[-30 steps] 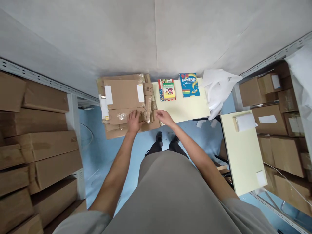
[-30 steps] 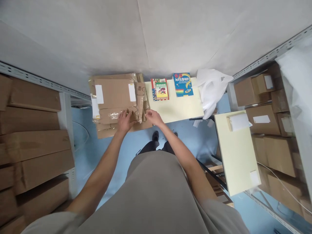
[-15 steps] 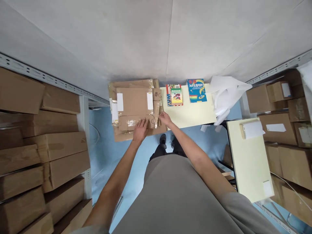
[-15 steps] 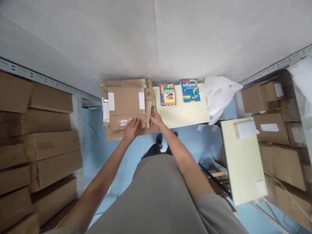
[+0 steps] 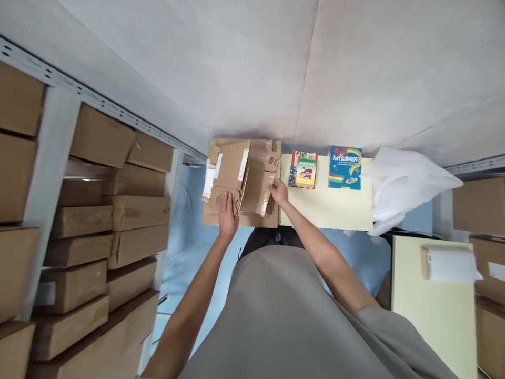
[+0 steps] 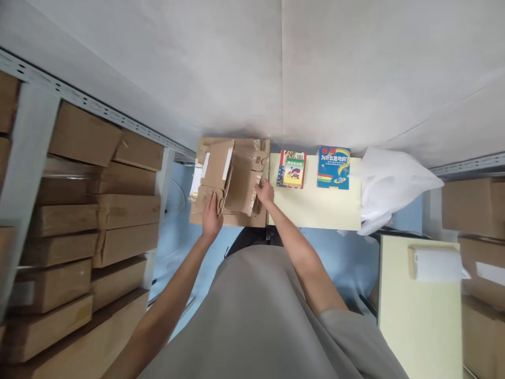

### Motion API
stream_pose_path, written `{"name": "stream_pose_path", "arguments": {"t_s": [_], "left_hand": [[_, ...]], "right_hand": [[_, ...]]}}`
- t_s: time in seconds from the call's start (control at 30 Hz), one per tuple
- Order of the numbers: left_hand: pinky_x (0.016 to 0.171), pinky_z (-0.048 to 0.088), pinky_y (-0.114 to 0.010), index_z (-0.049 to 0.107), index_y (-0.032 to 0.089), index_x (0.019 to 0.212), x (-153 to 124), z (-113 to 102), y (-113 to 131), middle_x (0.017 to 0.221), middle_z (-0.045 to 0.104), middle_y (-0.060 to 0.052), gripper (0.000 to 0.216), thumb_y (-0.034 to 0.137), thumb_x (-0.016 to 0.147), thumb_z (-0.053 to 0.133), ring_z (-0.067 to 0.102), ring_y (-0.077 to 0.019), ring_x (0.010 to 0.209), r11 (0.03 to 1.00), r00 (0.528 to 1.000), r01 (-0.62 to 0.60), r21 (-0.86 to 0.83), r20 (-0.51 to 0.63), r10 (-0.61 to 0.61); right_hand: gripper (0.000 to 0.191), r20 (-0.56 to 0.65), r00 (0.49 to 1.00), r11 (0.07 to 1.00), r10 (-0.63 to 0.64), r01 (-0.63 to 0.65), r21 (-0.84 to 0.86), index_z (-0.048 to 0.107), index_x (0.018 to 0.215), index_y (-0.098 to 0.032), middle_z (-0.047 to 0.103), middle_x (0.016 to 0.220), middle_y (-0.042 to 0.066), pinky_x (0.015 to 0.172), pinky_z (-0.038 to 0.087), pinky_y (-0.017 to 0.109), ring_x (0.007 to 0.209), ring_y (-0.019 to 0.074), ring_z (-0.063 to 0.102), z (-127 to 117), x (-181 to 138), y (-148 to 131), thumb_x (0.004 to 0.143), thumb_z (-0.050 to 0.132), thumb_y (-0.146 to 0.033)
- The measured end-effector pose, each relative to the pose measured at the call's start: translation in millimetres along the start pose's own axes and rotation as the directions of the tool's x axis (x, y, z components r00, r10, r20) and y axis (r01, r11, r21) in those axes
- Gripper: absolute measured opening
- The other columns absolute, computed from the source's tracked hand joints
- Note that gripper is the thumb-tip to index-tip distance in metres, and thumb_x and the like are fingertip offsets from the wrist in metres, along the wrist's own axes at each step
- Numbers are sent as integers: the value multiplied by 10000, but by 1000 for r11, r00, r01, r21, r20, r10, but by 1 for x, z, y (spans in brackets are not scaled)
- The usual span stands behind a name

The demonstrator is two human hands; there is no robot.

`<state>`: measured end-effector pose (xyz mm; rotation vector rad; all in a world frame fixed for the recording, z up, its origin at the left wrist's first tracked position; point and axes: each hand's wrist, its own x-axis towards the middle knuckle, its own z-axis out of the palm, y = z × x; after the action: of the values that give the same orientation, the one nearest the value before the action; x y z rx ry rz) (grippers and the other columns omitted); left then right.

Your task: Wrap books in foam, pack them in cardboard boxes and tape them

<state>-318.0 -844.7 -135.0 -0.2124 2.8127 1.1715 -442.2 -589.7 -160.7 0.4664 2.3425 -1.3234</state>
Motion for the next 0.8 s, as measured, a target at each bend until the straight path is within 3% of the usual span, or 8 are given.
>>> {"name": "stream_pose_path", "arguments": {"t_s": [0.13, 0.23, 0.37, 0.53, 0.67, 0.8], "left_hand": [[1473, 239, -530, 211, 213, 1867, 1, -18, 3, 1899, 318, -106, 1062, 115, 882, 594, 275, -318, 1777, 1000, 996, 3, -19, -91, -5], [1479, 203, -538, 167, 167, 1869, 7, -24, 9, 1918, 246, -141, 1038, 125, 919, 583, 213, -334, 1792, 998, 996, -54, 10, -76, 55], [1467, 162, -626, 283, 118, 1833, 20, -7, 19, 1901, 274, -184, 975, 67, 893, 539, 124, -354, 1807, 971, 969, -202, 131, 169, 179], [1398, 231, -733, 404, 83, 1780, 30, 17, 17, 1880, 261, -265, 880, 143, 931, 630, 169, -490, 1777, 909, 877, -297, 291, 461, 139], [1386, 309, -677, 400, 128, 1799, 37, 11, 0, 1897, 224, -236, 896, 179, 953, 690, 261, -491, 1753, 836, 804, -417, 357, 574, 156], [1409, 254, -683, 373, 189, 1822, 52, 0, -18, 1914, 217, -177, 931, 305, 980, 752, 244, -486, 1758, 760, 755, -524, 384, 623, 205]], "right_hand": [[414, -22, 992, 992, -120, 121, 36, 692, 1440, -214, 836, 1247, 117, 1121, 567, 416, 1170, 300, 782, 1, 5, -14, 1039, 646, -309], [429, 20, 990, 989, -142, 141, 54, 694, 1467, -221, 829, 1298, 115, 1124, 566, 391, 1210, 285, 778, 11, 12, -28, 1049, 667, -319], [348, 55, 997, 997, -57, 60, -52, 766, 1380, -214, 848, 1292, 125, 1091, 583, 401, 1186, 301, 794, 27, 19, -37, 1054, 677, -294], [307, -18, 1000, 989, -9, 6, -148, 826, 1273, -188, 846, 1327, 141, 1147, 554, 382, 1246, 286, 785, 23, 3, -20, 1091, 587, -253], [330, -92, 992, 981, 87, -101, -165, 807, 1330, -185, 846, 1328, 138, 1138, 562, 368, 1244, 276, 791, 12, -33, 3, 1091, 591, -253], [255, -95, 975, 957, 201, -216, -193, 824, 1262, -218, 864, 1288, 103, 1095, 570, 321, 1245, 278, 801, 23, -76, 25, 1052, 679, -240]]}}
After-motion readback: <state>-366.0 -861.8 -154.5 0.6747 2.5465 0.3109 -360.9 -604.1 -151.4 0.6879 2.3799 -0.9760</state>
